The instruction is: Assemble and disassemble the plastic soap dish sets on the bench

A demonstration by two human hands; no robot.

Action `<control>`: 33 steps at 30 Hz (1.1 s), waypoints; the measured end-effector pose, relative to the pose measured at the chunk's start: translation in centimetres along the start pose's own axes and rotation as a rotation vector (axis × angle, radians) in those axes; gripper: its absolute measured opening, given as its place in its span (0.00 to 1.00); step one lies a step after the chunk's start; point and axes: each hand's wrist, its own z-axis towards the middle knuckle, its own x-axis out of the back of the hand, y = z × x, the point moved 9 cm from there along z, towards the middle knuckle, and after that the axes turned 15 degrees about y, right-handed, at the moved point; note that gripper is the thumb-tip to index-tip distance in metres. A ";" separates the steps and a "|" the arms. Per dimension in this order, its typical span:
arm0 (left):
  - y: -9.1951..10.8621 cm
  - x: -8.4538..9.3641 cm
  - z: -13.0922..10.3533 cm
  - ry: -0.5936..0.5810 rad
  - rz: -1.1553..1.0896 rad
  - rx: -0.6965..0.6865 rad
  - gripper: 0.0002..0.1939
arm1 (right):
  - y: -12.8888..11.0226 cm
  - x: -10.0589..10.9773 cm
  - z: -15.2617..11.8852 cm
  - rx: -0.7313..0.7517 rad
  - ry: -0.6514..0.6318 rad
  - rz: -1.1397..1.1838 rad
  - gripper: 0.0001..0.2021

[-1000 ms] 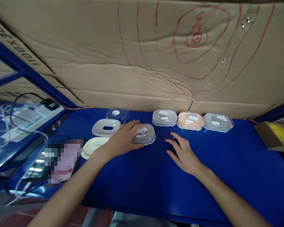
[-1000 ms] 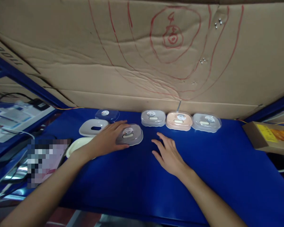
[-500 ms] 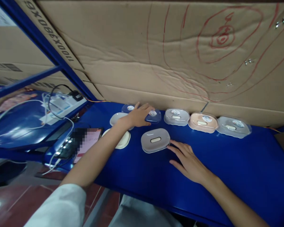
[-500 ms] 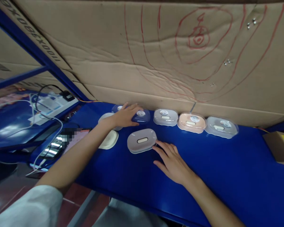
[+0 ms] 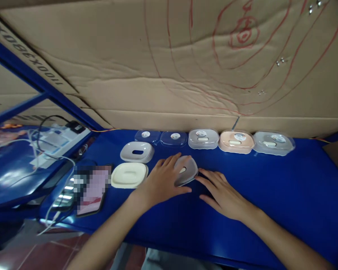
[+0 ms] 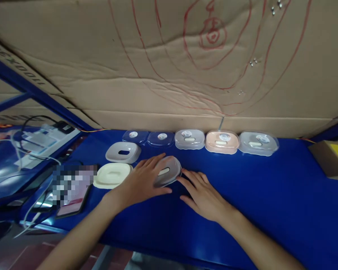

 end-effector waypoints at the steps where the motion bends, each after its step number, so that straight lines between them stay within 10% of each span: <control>1: 0.2 -0.3 -0.5 -0.020 -0.013 0.009 0.48 | 0.0 0.0 0.0 -0.007 0.004 0.002 0.29; 10: -0.6 0.5 -0.3 -0.017 -0.482 0.058 0.41 | 0.6 1.9 0.7 -0.130 0.115 0.031 0.40; 15: -3.5 2.1 0.0 0.199 -0.168 -0.024 0.29 | 0.1 0.7 0.1 -0.076 0.023 0.017 0.32; 25: -7.0 -1.0 0.4 0.040 -0.074 -0.026 0.28 | -3.3 1.2 0.3 0.135 -0.007 0.028 0.21; 33: -10.6 5.1 -4.4 0.409 0.125 0.275 0.29 | -4.4 1.2 0.9 0.168 0.018 0.052 0.03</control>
